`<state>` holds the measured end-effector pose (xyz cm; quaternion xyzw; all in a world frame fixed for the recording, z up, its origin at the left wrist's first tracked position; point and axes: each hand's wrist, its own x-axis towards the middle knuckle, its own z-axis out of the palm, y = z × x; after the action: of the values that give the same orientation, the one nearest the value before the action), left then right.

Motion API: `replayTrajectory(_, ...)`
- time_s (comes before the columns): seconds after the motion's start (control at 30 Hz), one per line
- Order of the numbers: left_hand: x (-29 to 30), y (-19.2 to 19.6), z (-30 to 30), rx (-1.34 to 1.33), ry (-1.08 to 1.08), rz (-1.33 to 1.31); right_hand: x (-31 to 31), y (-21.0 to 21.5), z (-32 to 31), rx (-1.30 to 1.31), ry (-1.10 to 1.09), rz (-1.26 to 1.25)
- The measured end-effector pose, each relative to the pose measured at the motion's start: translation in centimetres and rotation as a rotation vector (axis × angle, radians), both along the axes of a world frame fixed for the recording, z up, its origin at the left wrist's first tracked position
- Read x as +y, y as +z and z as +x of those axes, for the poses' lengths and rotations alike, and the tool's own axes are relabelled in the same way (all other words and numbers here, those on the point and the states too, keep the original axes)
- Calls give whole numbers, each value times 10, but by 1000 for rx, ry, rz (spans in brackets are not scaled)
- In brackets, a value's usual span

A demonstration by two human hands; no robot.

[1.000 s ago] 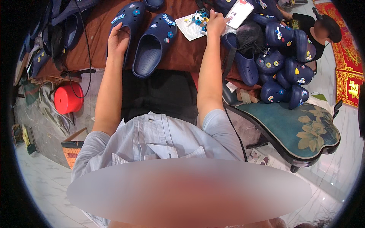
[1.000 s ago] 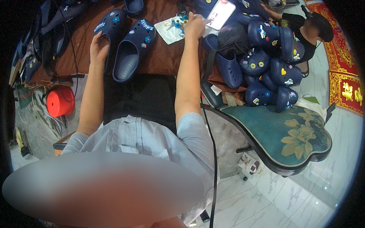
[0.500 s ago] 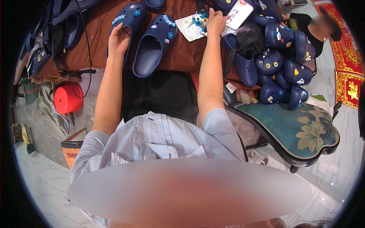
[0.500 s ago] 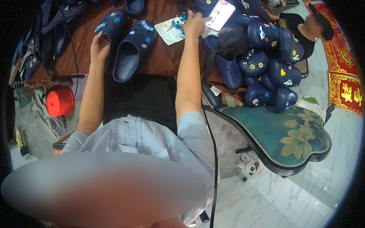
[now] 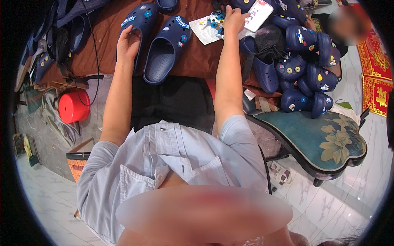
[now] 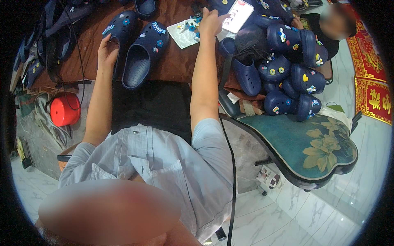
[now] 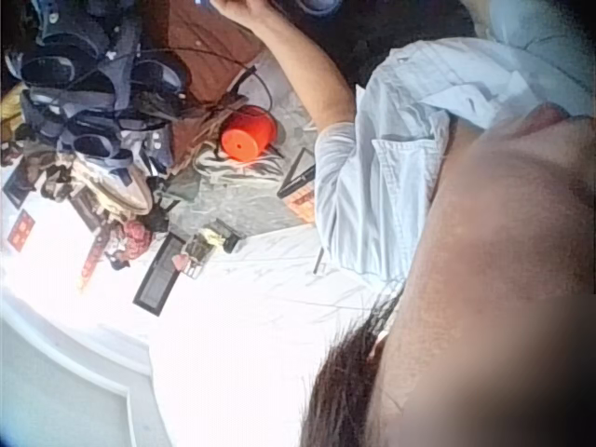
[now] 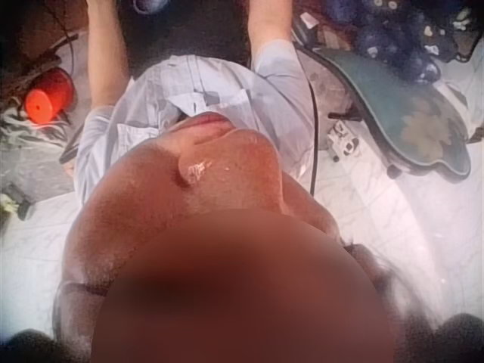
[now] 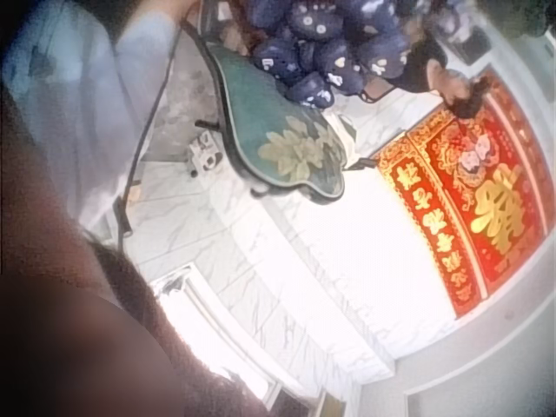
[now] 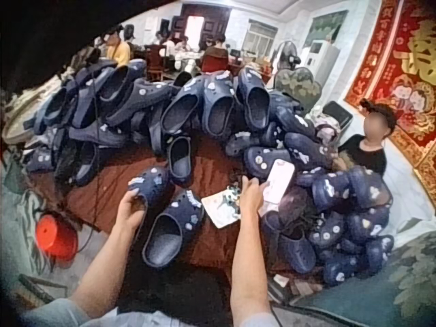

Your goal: Attaching small decorative or functional pins/charms into the holes of rubber sandals.

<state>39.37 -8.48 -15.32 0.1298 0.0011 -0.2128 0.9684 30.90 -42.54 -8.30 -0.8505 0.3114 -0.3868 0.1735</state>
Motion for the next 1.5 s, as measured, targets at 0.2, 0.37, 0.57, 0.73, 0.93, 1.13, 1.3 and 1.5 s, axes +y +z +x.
replayTrajectory(0.2, -1, 5, -5, -12, 9, 14, -1, 1, -1, -3, -14, -32)
replayTrajectory(0.37, 1, 2, -2, 4, 18, 27, 7, 2, -4, -18, 12, -24)
replayTrajectory(0.57, 1, 1, -3, -25, 5, -23, 5, -8, -5, -67, -38, 8)
replayTrajectory(0.73, 0, 3, -2, -1, 5, 8, -5, -13, -3, -20, -39, 81)
replayTrajectory(0.93, 2, -3, 2, -7, -8, 11, 4, -5, -2, -48, -31, 36)
replayTrajectory(1.13, 1, 1, 0, 23, 11, 22, 8, -5, -7, -36, -20, -1)
replayTrajectory(1.3, 2, 0, 1, 10, -1, 0, 11, -9, -9, -10, -29, -1)
replayTrajectory(1.5, 1, 1, 1, 27, 18, 20, 9, -11, -10, 1, -30, 40)
